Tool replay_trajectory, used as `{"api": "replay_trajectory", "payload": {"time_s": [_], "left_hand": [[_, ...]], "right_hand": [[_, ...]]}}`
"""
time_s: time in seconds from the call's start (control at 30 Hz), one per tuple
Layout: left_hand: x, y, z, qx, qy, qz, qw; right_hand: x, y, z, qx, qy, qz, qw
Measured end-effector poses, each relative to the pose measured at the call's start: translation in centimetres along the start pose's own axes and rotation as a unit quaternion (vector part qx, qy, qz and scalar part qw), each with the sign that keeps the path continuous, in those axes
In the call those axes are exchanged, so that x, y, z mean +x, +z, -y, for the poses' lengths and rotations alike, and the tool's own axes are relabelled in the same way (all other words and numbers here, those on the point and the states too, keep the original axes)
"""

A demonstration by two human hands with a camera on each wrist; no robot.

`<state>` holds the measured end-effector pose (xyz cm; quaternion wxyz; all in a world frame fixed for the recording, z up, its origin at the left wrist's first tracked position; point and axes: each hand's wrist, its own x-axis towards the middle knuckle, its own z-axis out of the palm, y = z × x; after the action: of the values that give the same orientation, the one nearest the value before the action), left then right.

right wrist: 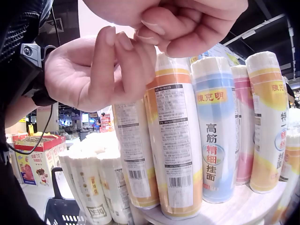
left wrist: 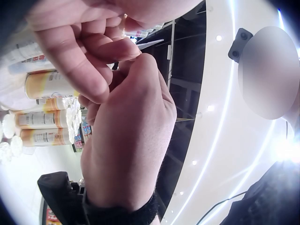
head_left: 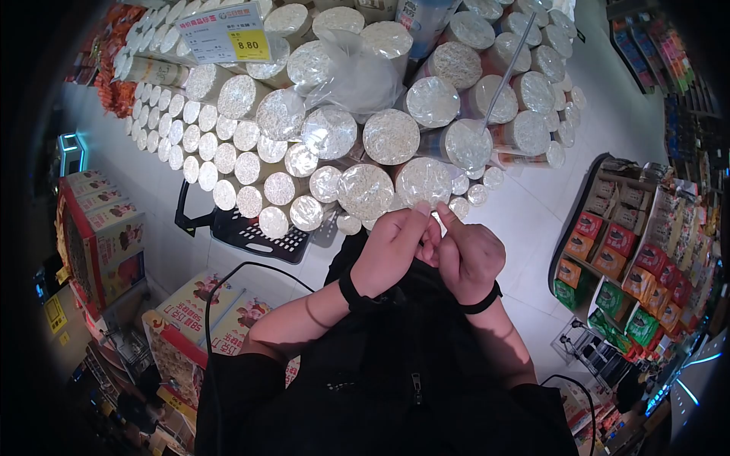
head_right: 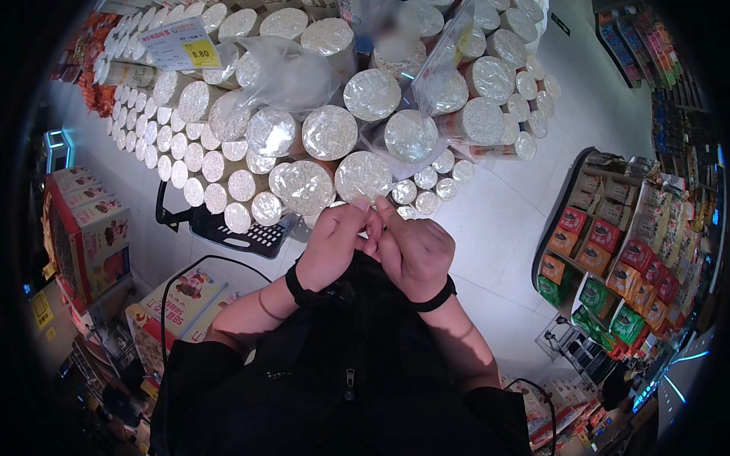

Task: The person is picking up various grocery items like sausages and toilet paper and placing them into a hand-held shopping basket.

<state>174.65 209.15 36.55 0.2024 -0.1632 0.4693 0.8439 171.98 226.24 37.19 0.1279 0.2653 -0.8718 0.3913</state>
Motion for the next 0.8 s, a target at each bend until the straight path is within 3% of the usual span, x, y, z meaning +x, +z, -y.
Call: {"api": "replay_trajectory", "payload": {"time_s": [0.8], "left_hand": [[0.08,0.05,-0.26,0.045,0.013,-0.007,0.999]], "right_hand": [[0.19,0.46,-0.16,0.039,0.013,-0.015,0.999]]}}
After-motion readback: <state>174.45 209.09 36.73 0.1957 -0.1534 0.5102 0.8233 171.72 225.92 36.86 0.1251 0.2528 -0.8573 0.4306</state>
